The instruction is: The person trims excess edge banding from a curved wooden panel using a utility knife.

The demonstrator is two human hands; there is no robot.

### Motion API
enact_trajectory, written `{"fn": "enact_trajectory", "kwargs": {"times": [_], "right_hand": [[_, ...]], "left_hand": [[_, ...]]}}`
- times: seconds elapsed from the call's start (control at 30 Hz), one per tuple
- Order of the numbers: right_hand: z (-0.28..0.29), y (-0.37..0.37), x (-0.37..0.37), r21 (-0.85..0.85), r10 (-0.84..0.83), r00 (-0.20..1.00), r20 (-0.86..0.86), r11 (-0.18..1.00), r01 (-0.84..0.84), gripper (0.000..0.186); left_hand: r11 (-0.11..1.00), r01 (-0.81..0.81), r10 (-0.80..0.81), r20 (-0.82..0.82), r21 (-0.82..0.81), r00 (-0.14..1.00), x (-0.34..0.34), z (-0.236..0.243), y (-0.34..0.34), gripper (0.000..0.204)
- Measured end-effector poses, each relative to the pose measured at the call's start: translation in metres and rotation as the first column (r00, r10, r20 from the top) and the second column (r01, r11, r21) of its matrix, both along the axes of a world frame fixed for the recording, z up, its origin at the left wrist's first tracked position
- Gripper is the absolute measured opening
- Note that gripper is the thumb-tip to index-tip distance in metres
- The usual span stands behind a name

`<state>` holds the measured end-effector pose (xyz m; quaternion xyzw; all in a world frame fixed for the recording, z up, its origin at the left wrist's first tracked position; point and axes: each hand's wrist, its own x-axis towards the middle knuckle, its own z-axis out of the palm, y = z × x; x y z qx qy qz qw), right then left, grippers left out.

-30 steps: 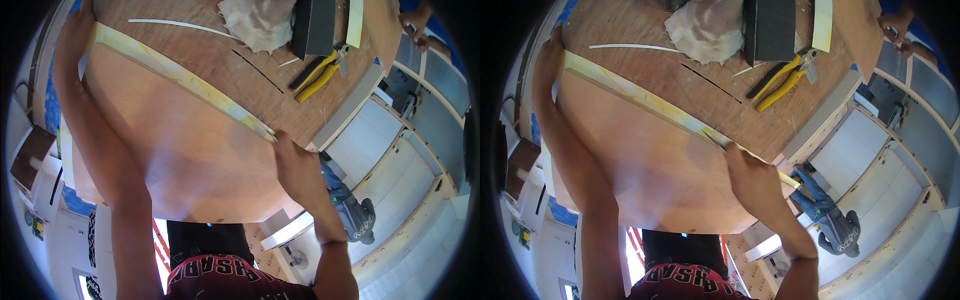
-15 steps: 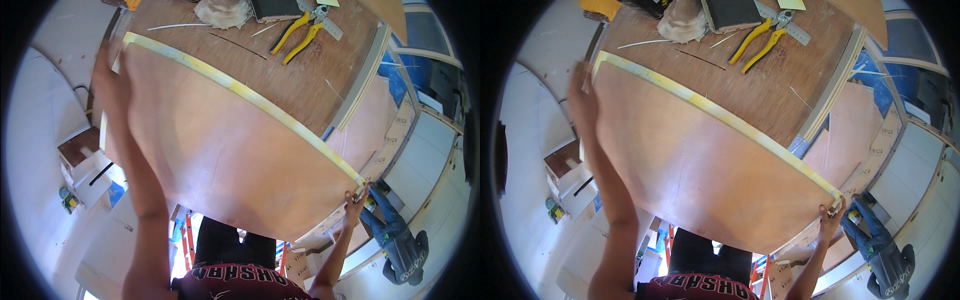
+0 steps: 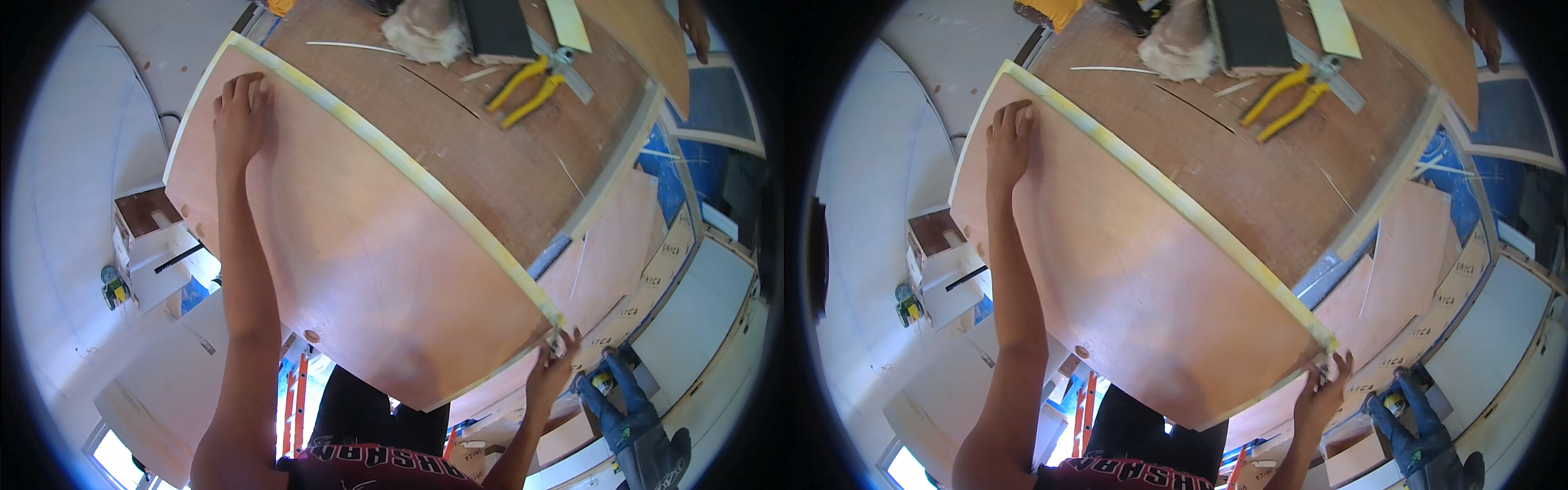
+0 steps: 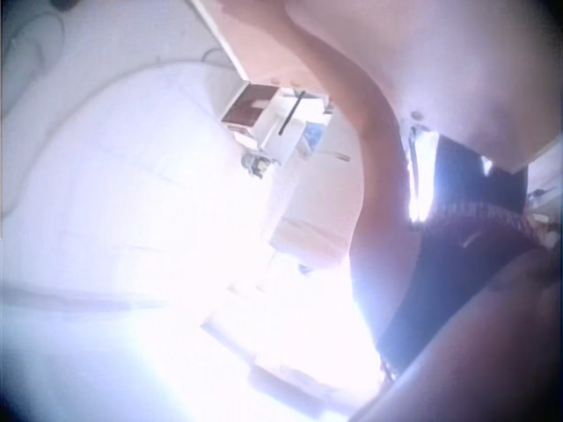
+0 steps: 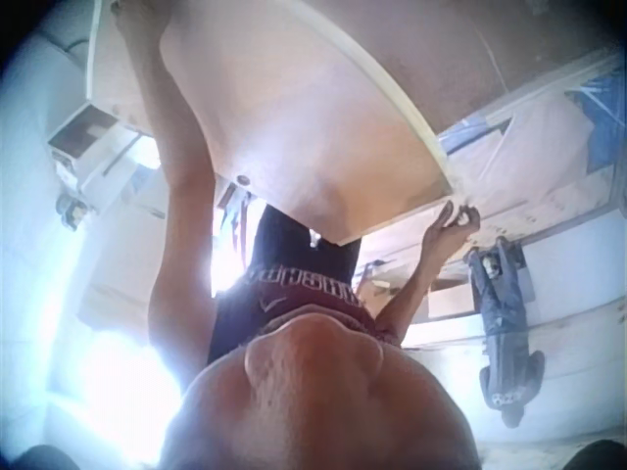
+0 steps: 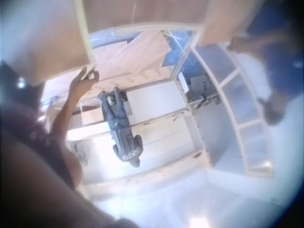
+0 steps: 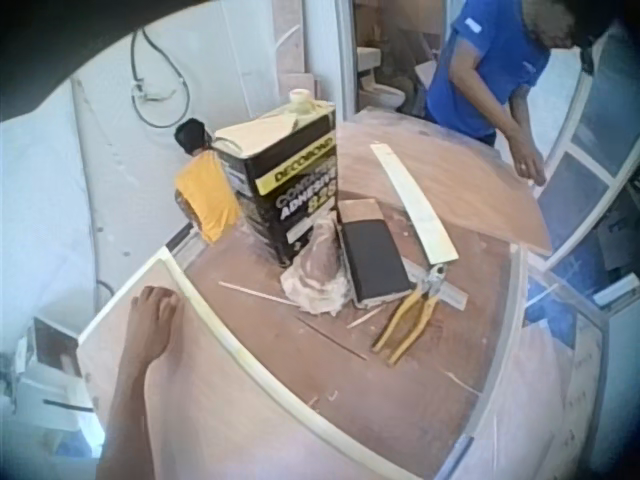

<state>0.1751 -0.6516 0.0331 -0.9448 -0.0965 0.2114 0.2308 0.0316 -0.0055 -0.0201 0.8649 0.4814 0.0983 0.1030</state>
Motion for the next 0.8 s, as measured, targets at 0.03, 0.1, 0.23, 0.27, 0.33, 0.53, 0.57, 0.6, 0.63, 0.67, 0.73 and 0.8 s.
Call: {"fn": "enact_trajectory", "kwargs": {"times": [0.03,0.1,0.23,0.27,0.33,0.53,0.57,0.6,0.63,0.67,0.73,0.8], "right_hand": [[0.014,0.016,0.002,-0.009,0.005,0.999,0.036,1.0,-0.004,0.05],[0.042,0.059,0.006,0.003,0.031,0.999,-0.01,1.0,-0.031,0.044],[0.076,0.238,0.026,0.039,0.373,0.906,-0.202,0.927,-0.373,0.021],[0.069,0.276,0.031,0.077,0.534,0.836,-0.127,0.845,-0.528,0.021],[0.046,0.349,0.049,0.04,0.75,0.648,-0.129,0.657,-0.753,0.028],[0.006,0.486,0.045,-0.103,0.9,0.434,-0.024,0.43,-0.897,0.027],[0.003,0.497,0.041,-0.116,0.903,0.426,-0.055,0.418,-0.901,0.025],[0.0,0.504,0.037,-0.123,0.906,0.415,-0.087,0.403,-0.907,0.023],[0.001,0.509,0.034,-0.153,0.907,0.395,-0.147,0.373,-0.915,0.024],[0.005,0.513,0.03,-0.181,0.903,0.375,-0.209,0.341,-0.922,0.026],[0.006,0.517,0.029,-0.182,0.902,0.355,-0.245,0.317,-0.931,0.028],[0.002,0.516,0.03,-0.136,0.912,0.354,-0.208,0.332,-0.934,0.03]], "left_hand": [[0.994,-0.075,0.07,-0.061,-0.085,0.996,0.003,0.008,0.015,0.047],[0.986,-0.163,0.161,0.077,0.02,0.984,0.013,-0.002,0.051,0.045],[0.917,-0.295,0.246,0.203,0.268,0.948,0.058,-0.033,0.083,0.05],[0.894,-0.338,0.292,0.192,0.292,0.937,0.059,-0.041,0.089,0.051],[0.91,-0.334,0.317,0.106,0.246,0.942,0.061,-0.044,0.09,0.052],[0.916,-0.295,0.286,0.074,0.273,0.955,0.067,-0.042,0.079,0.05],[0.913,-0.295,0.288,0.068,0.283,0.955,0.066,-0.043,0.079,0.049],[0.909,-0.295,0.291,0.058,0.295,0.955,0.065,-0.041,0.078,0.049],[0.905,-0.295,0.295,0.048,0.307,0.954,0.063,-0.042,0.078,0.049],[0.915,-0.292,0.296,0.028,0.28,0.955,0.059,-0.047,0.081,0.053],[0.916,-0.289,0.291,0.036,0.277,0.956,0.061,-0.047,0.083,0.053],[0.917,-0.291,0.296,0.022,0.274,0.955,0.061,-0.048,0.085,0.053]]}}
